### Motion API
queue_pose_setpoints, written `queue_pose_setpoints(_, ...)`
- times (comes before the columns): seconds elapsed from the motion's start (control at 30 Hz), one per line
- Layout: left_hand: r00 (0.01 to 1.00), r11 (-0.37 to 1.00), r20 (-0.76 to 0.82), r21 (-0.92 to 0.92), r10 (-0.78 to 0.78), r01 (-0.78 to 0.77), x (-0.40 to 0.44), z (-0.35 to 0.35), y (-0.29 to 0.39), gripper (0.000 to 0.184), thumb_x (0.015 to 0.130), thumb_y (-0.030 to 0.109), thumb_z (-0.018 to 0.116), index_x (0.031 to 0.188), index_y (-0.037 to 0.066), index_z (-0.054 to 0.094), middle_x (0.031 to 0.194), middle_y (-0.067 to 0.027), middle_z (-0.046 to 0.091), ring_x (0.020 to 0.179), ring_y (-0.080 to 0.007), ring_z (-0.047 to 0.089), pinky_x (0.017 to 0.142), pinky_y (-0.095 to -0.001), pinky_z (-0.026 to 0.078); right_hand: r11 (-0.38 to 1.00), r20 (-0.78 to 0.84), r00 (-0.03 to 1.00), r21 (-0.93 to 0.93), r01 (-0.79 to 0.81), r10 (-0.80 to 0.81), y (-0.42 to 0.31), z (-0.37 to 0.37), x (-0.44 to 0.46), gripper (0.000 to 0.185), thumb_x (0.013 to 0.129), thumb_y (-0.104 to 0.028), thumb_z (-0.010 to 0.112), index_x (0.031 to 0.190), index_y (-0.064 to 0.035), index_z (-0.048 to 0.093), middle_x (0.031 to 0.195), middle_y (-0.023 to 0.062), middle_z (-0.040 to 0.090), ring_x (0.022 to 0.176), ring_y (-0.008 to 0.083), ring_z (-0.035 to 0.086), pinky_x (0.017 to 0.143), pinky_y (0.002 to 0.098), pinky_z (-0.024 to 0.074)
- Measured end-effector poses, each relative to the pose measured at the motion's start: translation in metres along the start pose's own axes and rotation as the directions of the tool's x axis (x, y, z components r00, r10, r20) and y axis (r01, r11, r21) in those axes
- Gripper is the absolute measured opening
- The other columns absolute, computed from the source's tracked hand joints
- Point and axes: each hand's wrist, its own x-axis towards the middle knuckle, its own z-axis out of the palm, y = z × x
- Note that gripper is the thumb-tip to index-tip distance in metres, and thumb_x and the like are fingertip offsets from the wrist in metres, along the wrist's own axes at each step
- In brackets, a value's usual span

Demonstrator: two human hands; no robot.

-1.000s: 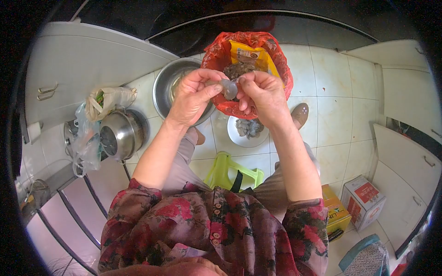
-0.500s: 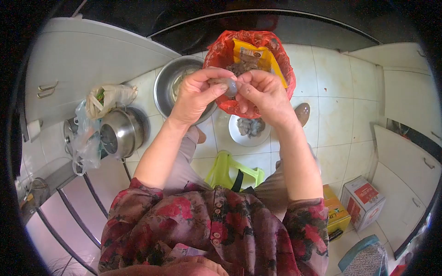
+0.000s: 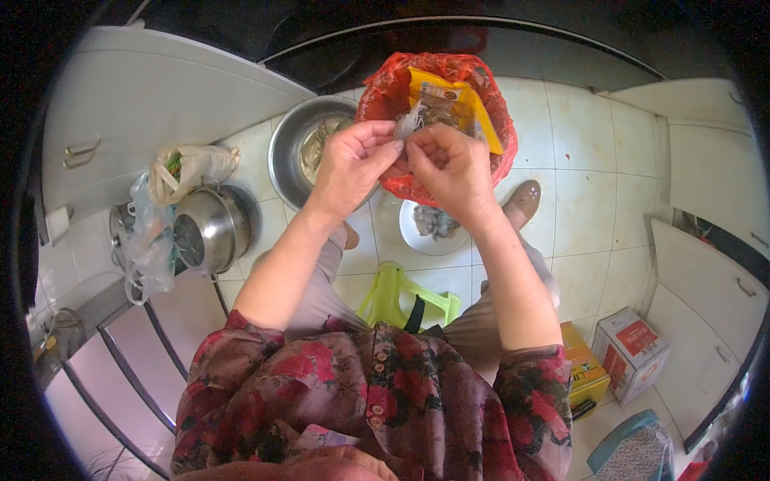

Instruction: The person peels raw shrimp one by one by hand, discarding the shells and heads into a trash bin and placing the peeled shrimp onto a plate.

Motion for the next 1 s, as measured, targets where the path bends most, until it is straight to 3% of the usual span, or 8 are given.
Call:
queue_pose_setpoints(0.17,0.997,0.995,0.001,0.070,-0.075,0.075,0.004,-0.006,-0.002,0.023,0.088,-0.001,0.057,0.110,-0.007,0.056,0.095,-0.0112,0.065,0.081,-0.0142,0.066,0.072,-0.0253,0.056,0.963,-0.011,0.991,-0.238,0.130,-0.137,0.012,0.000,0.002,0.008,0.078,-0.004,0.065,0.084,0.0011,0.063,0.071,0.0080,0.066,0.060,0.0126,0.064,0.057,0.0243,0.0513)
queue_pose_setpoints(0.23,0.989,0.989,0.027,0.004,-0.145,0.145,0.005,-0.009,0.000,0.023,0.087,-0.001,0.057,0.110,-0.007,0.055,0.096,-0.0111,0.065,0.080,-0.0159,0.067,0.071,-0.0266,0.056,0.930,-0.060,0.979,-0.328,0.167,-0.197,0.008,-0.001,0.002,0.009,0.075,-0.003,0.067,0.083,-0.0002,0.064,0.073,0.0113,0.067,0.062,0.0160,0.066,0.058,0.0274,0.0523)
queue_pose_setpoints(0.57,0.978,0.985,0.112,0.004,-0.173,0.174,0.004,-0.012,0.006,0.021,0.089,0.003,0.058,0.109,-0.004,0.057,0.093,-0.0084,0.064,0.075,-0.0182,0.067,0.064,-0.0264,0.056,0.940,-0.101,0.979,-0.314,0.135,-0.174,0.009,-0.008,0.004,0.009,0.077,-0.003,0.066,0.084,0.0010,0.064,0.072,0.0111,0.067,0.058,0.0161,0.066,0.055,0.0273,0.0522)
queue_pose_setpoints(0.63,0.977,0.981,0.120,-0.060,-0.178,0.186,0.004,-0.013,0.005,0.020,0.090,0.004,0.058,0.109,-0.001,0.058,0.092,-0.0068,0.064,0.075,-0.0158,0.066,0.062,-0.0244,0.054,0.974,-0.121,0.991,-0.223,0.035,-0.064,0.006,-0.008,0.005,0.008,0.078,-0.002,0.065,0.085,0.0018,0.063,0.070,0.0099,0.066,0.054,0.0136,0.064,0.052,0.0257,0.0510)
queue_pose_setpoints(0.77,0.980,0.981,0.103,-0.074,-0.173,0.181,0.004,-0.013,0.002,0.018,0.091,0.006,0.057,0.108,0.001,0.058,0.090,-0.0050,0.063,0.077,-0.0131,0.064,0.065,-0.0236,0.053,0.975,-0.115,0.989,-0.211,0.068,-0.094,0.004,-0.007,0.003,0.007,0.080,-0.002,0.064,0.086,0.0027,0.062,0.068,0.0082,0.066,0.053,0.0115,0.063,0.049,0.0240,0.0496)
queue_pose_setpoints(1.0,0.993,0.991,0.077,-0.102,-0.084,0.092,0.003,-0.009,-0.001,0.018,0.092,0.007,0.057,0.110,0.003,0.058,0.087,-0.0036,0.062,0.077,-0.0102,0.062,0.071,-0.0238,0.053,0.996,-0.076,0.994,0.053,-0.072,0.076,-0.001,-0.011,0.003,0.006,0.085,-0.003,0.060,0.087,0.0027,0.061,0.066,0.0048,0.063,0.053,0.0095,0.062,0.044,0.0211,0.0470)
